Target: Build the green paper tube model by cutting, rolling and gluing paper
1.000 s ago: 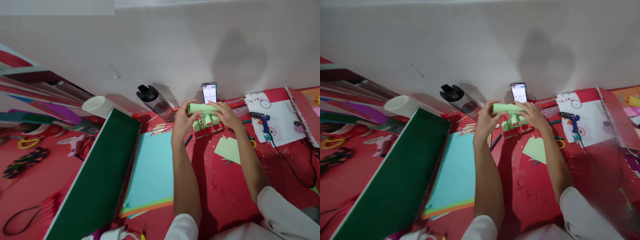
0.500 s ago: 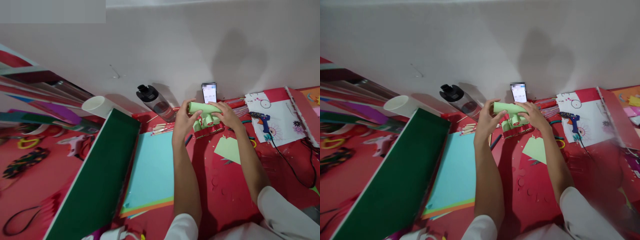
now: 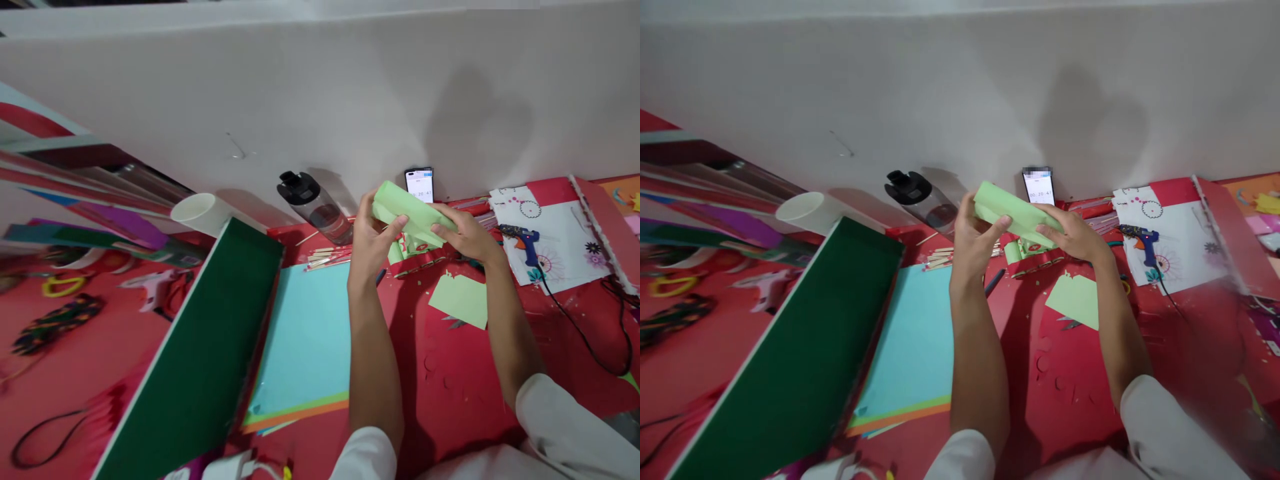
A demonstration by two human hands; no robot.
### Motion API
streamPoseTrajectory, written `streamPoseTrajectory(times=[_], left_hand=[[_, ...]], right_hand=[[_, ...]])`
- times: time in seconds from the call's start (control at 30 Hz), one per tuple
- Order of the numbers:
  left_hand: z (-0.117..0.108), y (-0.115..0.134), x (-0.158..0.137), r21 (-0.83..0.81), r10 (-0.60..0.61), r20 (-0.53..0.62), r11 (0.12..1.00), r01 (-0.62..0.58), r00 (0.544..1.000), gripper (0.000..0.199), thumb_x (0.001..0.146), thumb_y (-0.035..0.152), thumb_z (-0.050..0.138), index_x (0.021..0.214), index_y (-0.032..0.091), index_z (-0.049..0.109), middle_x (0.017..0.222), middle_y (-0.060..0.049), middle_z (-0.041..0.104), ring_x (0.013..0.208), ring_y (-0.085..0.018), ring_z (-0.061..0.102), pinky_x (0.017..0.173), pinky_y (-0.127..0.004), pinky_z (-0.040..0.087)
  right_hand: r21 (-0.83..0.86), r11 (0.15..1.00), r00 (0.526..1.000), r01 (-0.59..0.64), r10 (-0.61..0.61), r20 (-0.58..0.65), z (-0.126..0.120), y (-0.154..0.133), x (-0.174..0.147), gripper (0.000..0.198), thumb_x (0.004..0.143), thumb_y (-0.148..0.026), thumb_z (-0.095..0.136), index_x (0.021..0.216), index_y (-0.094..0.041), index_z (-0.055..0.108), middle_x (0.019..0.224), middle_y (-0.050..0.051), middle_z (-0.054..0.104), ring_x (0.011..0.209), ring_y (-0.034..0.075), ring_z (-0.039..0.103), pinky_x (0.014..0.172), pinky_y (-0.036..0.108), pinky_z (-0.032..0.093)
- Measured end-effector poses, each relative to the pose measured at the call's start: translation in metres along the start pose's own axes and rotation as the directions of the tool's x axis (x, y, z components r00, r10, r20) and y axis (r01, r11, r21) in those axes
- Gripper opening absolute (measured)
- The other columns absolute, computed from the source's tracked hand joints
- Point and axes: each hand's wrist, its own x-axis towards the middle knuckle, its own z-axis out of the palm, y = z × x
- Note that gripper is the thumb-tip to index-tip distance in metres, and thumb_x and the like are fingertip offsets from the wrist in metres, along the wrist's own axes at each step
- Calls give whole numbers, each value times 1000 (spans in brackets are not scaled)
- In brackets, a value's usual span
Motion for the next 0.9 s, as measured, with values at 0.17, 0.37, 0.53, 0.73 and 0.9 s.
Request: streamPoseTrajectory(times=[0.17, 0.37, 0.53, 0.73, 0.9], left_hand=[[0, 7, -3, -13, -55, 23, 998, 55, 998, 65, 86, 64, 78, 135, 29, 54, 105, -7, 70, 93, -26, 73, 76, -41, 65], [6, 23, -9, 14, -113, 73, 994, 112, 991, 54, 85, 51, 83, 125, 26, 57, 92, -4, 72, 65, -20, 71, 59, -36, 62], [10, 27, -12, 7, -111, 107, 994, 111, 988, 47, 90, 45, 79, 127, 27, 56, 100, -6, 73, 65, -20, 72, 61, -37, 63], [11, 29, -11, -61, -141, 94, 987, 147, 986, 47, 92, 43, 77, 130, 25, 55, 98, -5, 71, 68, -20, 71, 62, -36, 61], [10, 41, -13, -124, -204, 112, 968, 218, 972, 49, 90, 44, 77, 129, 23, 56, 89, -3, 70, 62, -16, 66, 60, -32, 58]], right_hand=[[-106, 993, 998, -49, 54, 42, -4, -18, -5, 59, 99, -51, 64, 155, -35, 53, 133, 5, 74, 113, 35, 71, 99, 54, 55], [-173, 985, 999, -24, 20, -27, 7, -20, -4, 69, 97, -37, 64, 162, -40, 41, 150, 3, 64, 123, 38, 68, 106, 59, 53], [-233, 971, 994, 46, -67, -83, 10, -13, -2, 68, 99, -26, 55, 163, -38, 37, 165, 2, 49, 144, 37, 54, 116, 61, 46], [-300, 954, 998, 22, -36, -42, 3, -7, -2, 73, 94, -17, 53, 164, -35, 37, 159, 4, 56, 139, 40, 58, 112, 63, 49], [-367, 930, 999, 8, -25, -40, 0, -11, -5, 67, 99, -21, 48, 164, -31, 36, 159, 6, 56, 133, 40, 62, 107, 61, 52]])
